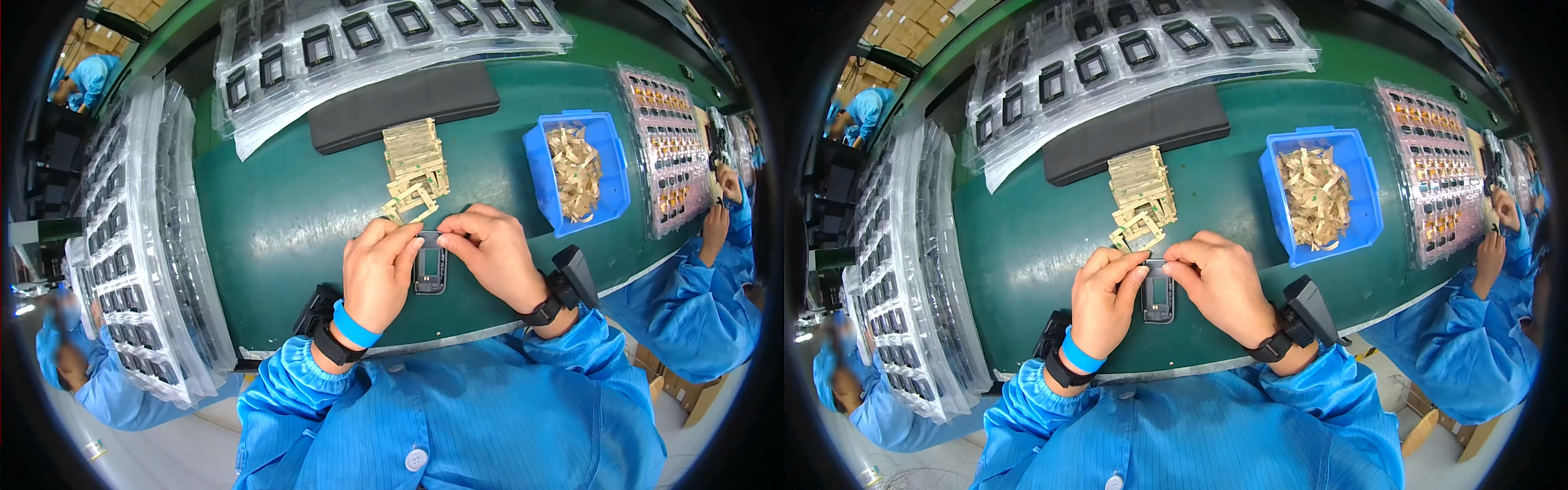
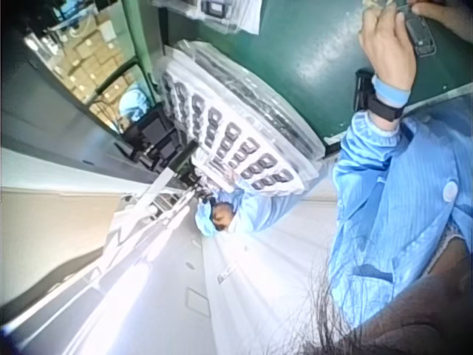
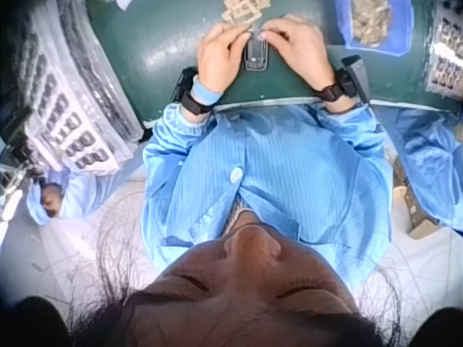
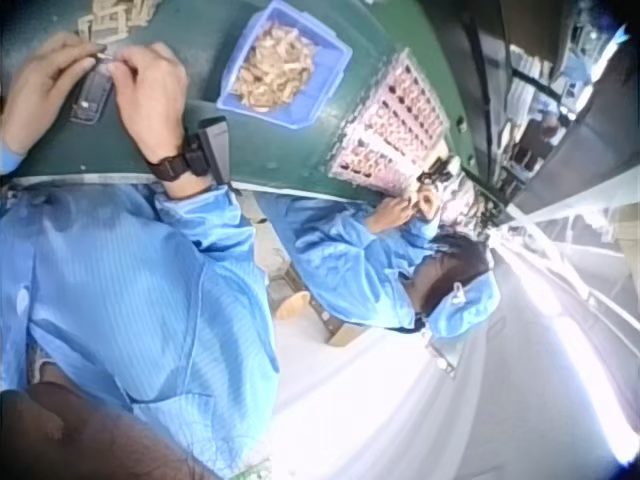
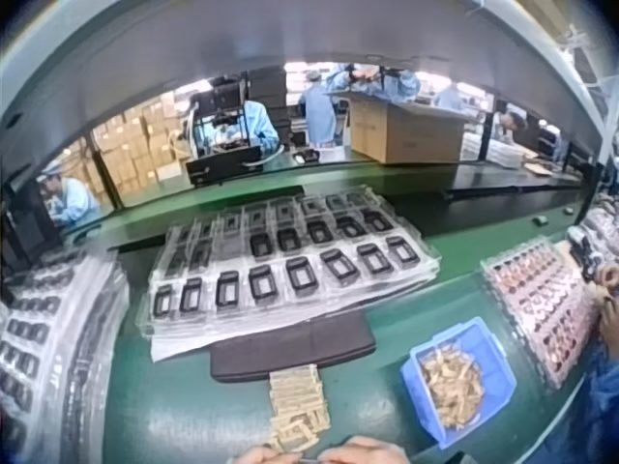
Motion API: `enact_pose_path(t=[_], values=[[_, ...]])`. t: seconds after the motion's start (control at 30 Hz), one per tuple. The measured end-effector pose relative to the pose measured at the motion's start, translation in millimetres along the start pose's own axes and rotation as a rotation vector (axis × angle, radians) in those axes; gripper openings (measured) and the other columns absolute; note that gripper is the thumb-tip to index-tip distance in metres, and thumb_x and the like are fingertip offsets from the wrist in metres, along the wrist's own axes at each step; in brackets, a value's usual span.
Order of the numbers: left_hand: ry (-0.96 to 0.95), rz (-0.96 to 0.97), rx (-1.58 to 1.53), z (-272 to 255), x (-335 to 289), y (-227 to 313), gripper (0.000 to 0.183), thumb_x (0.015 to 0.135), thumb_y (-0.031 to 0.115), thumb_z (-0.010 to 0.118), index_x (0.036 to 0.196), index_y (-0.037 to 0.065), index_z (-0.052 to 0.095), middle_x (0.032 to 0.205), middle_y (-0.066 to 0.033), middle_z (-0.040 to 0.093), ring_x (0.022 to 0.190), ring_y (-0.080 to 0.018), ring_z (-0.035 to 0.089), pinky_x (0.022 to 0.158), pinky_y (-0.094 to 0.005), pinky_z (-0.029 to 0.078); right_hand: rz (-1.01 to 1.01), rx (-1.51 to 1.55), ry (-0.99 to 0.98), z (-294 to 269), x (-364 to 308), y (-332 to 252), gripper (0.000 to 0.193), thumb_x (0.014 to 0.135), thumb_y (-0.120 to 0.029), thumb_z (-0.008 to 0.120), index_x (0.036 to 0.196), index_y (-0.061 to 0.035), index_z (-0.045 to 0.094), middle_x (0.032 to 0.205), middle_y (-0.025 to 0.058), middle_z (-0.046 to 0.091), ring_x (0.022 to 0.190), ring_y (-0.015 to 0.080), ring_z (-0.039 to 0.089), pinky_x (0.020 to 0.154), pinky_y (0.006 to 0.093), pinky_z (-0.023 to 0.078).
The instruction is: Assemble plastic housing frames and internal electronic components for small devices.
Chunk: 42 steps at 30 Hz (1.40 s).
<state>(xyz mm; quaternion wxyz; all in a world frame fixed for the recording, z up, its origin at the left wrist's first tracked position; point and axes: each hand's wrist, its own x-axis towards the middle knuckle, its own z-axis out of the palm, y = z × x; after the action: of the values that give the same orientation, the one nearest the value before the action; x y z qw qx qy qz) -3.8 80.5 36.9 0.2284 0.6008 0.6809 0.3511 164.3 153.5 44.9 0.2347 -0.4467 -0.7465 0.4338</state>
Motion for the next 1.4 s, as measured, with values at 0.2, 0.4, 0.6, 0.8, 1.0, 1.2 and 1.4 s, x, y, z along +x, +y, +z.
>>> enact_pose_path(t=[0.2,0.4,0.6,0.8,1.0,1.2,1.4], values=[[0.03,0.018,0.014,2,2,0,0.017,0.084,0.003,0.071,0.101,0.002,0.073,0.083,-0.011,0.065,0.071,-0.0252,0.063,0.066,-0.034,0.049,-0.004,-0.083,0.058,10,0,-3,0.006,0.082,-0.013,0.072,0.083,-0.0072,0.07,0.077,0.0101,0.061,0.067,0.0312,0.063,0.06,0.0406,0.05],[0.041,0.032,0.115,0,2,8,0.014,0.082,0.005,0.072,0.096,0.004,0.074,0.085,-0.0096,0.067,0.076,-0.0272,0.063,0.072,-0.0365,0.047,-0.048,-0.156,0.091,13,0,-4,0.006,0.081,-0.01,0.07,0.079,-0.0064,0.066,0.076,0.0104,0.06,0.066,0.0328,0.062,0.06,0.0432,0.051],[0.16,0.134,0.137,8,-1,4,0.018,0.082,0.005,0.072,0.099,0.001,0.07,0.088,-0.0108,0.065,0.081,-0.03,0.061,0.073,-0.0381,0.047,-0.055,-0.189,0.093,13,1,-7,0.009,0.08,-0.011,0.068,0.074,-0.0052,0.063,0.074,0.0113,0.06,0.064,0.0339,0.062,0.058,0.0444,0.05],[0.098,0.236,0.143,0,-26,16,0.023,0.077,0.013,0.079,0.096,0.005,0.068,0.088,-0.0084,0.063,0.081,-0.0286,0.06,0.071,-0.0373,0.045,0.017,-0.278,0.12,10,-13,-7,0.015,0.077,-0.015,0.069,0.07,-0.0049,0.061,0.072,0.0122,0.061,0.062,0.034,0.062,0.057,0.0449,0.05],[0.117,0.298,0.322,6,-45,8,0.023,0.069,0.009,0.077,0.091,0.011,0.073,0.088,0.0017,0.064,0.077,-0.0191,0.054,0.068,-0.0344,0.04,0.09,-0.281,0.041,7,-25,-13,0.016,0.077,-0.016,0.069,0.069,-0.0045,0.061,0.071,0.0117,0.062,0.061,0.0334,0.062,0.057,0.044,0.05],[0.137,0.31,0.363,3,-47,0,0.026,0.067,0.004,0.069,0.091,0.013,0.074,0.093,0.0043,0.066,0.081,-0.0179,0.052,0.071,-0.033,0.038,-0.096,-0.292,0.074,6,-23,-13,0.006,0.08,-0.011,0.07,0.084,-0.0065,0.069,0.076,0.0086,0.059,0.065,0.0289,0.062,0.058,0.0395,0.05],[0.144,0.294,0.353,5,-49,-1,0.025,0.067,0.003,0.069,0.09,0.013,0.074,0.097,0.0047,0.067,0.082,-0.0179,0.052,0.071,-0.0326,0.038,-0.406,-0.445,0.084,14,-29,-4,0.031,0.076,-0.002,0.07,0.105,-0.0098,0.073,0.086,0.005,0.054,0.072,0.0226,0.059,0.06,0.035,0.051]])
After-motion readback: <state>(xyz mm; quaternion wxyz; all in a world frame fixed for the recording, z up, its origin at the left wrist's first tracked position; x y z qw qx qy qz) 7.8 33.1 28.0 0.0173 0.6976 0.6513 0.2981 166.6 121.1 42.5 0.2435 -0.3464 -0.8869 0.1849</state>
